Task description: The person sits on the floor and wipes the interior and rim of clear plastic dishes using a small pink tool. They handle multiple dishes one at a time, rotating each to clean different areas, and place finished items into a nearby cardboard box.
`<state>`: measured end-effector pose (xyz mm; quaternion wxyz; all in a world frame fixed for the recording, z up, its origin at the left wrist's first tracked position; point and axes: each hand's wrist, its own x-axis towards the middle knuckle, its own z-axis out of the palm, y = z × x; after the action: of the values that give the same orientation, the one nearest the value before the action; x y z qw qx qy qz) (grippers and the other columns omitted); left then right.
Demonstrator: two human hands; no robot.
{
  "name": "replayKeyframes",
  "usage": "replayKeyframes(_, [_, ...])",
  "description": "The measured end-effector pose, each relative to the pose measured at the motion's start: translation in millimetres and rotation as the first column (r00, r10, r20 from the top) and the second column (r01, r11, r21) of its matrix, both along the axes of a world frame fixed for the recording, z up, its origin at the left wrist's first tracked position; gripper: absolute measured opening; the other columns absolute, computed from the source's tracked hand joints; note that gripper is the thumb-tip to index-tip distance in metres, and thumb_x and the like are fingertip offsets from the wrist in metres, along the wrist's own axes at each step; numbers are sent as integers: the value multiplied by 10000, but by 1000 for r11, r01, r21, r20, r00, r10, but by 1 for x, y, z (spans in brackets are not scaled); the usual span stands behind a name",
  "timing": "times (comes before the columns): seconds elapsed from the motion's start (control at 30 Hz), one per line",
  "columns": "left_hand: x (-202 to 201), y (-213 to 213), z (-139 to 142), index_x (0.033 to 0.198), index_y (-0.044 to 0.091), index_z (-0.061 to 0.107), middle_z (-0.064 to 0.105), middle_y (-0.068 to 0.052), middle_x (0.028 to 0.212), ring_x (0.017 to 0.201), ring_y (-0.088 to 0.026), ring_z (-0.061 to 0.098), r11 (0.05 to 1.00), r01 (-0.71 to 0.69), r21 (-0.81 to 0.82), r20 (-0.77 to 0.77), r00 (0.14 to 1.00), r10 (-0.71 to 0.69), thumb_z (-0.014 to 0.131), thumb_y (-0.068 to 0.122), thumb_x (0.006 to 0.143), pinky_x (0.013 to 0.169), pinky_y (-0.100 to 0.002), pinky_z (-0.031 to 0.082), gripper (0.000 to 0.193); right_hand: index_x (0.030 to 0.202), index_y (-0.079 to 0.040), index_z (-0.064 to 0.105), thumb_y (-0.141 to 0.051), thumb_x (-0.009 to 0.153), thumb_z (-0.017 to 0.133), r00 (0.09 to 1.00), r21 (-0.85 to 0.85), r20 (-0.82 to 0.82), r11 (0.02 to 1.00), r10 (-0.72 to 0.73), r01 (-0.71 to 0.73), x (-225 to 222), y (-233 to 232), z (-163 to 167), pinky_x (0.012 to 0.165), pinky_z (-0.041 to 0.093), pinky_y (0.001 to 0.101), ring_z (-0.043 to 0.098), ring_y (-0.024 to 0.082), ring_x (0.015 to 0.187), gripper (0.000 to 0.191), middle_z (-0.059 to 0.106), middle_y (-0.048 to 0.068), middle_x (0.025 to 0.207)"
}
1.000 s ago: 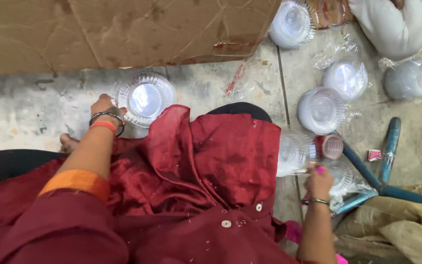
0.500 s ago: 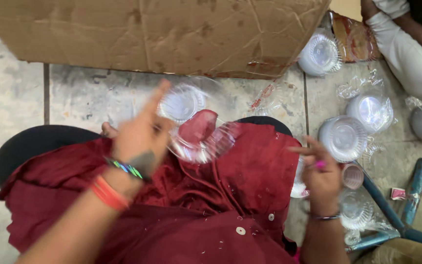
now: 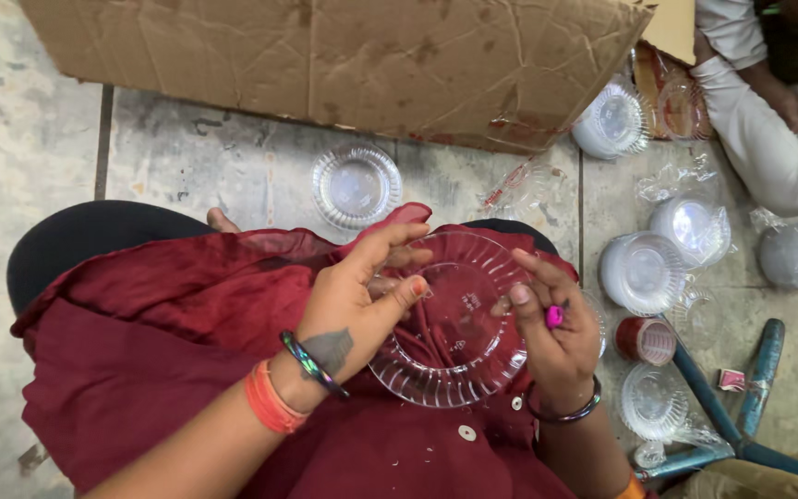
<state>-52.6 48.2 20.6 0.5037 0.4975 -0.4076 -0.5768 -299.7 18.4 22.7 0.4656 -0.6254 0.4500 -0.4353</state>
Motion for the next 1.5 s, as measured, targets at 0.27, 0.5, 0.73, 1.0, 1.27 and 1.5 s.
replayKeyframes(0.27, [-22, -8, -2, 1411, 66, 577, 766, -103, 1193, 899, -111, 738, 975, -218, 29, -216, 951, 219, 574, 86, 1027, 705, -227, 581, 385, 1516, 24, 504, -20, 1071, 602, 972, 19, 131, 980, -197, 196, 17, 20, -9, 581, 362, 152, 460, -5, 658, 457, 682, 51, 989])
replayKeyframes(0.5, [-19, -22, -12, 1442, 42, 522, 729, -125, 1240, 949, -132, 731, 917, -396, -47, -349, 867, 356, 586, 108, 1058, 757, -233, 576, 394, 1681, -91, 38, -3, 1026, 547, 990, 76, 130, 996, -52, 42, 36, 43, -13, 582, 397, 161, 463, 8, 653, 834, 709, 140, 1196])
replayKeyframes(0.73, [-17, -27, -15, 1422, 47, 464, 705, -170, 1250, 959, -165, 738, 888, -460, -18, -406, 815, 414, 605, 105, 1048, 744, -240, 603, 404, 1684, -64, 0, 8, 1026, 532, 976, 156, 212, 988, -49, 16, 38, 52, -19, 548, 402, 160, 452, 5, 602, 850, 744, 155, 1156])
replayKeyframes(1.0, [5, -28, -11, 1474, 107, 399, 737, -172, 1230, 832, -142, 748, 963, -267, -25, -393, 889, 236, 634, 110, 1021, 661, -211, 575, 510, 1514, -34, 400, -103, 1030, 562, 894, 172, 448, 980, 10, -98, -3, 8, -28, 576, 471, 248, 607, 132, 708, 515, 648, 100, 936])
replayKeyframes(1.27, [14, -23, 3, 1509, 105, 458, 758, -150, 1224, 813, -131, 747, 974, -224, -43, -317, 927, 200, 637, 117, 1024, 643, -214, 568, 517, 1066, -46, 534, -470, 1032, 658, 975, 51, 124, 980, 187, -194, -51, -25, -39, 699, 422, 264, 467, 108, 741, 442, 551, 39, 911])
replayKeyframes(1.5, [16, -22, 13, 1492, 121, 485, 759, -133, 1185, 791, -126, 759, 990, -143, 11, -279, 950, 141, 637, 121, 1002, 607, -205, 554, 514, 1173, -17, 460, -745, 668, 821, 878, -225, -330, 875, 346, -430, -31, -40, -22, 812, 573, 318, 672, 175, 934, 957, 656, 89, 1080])
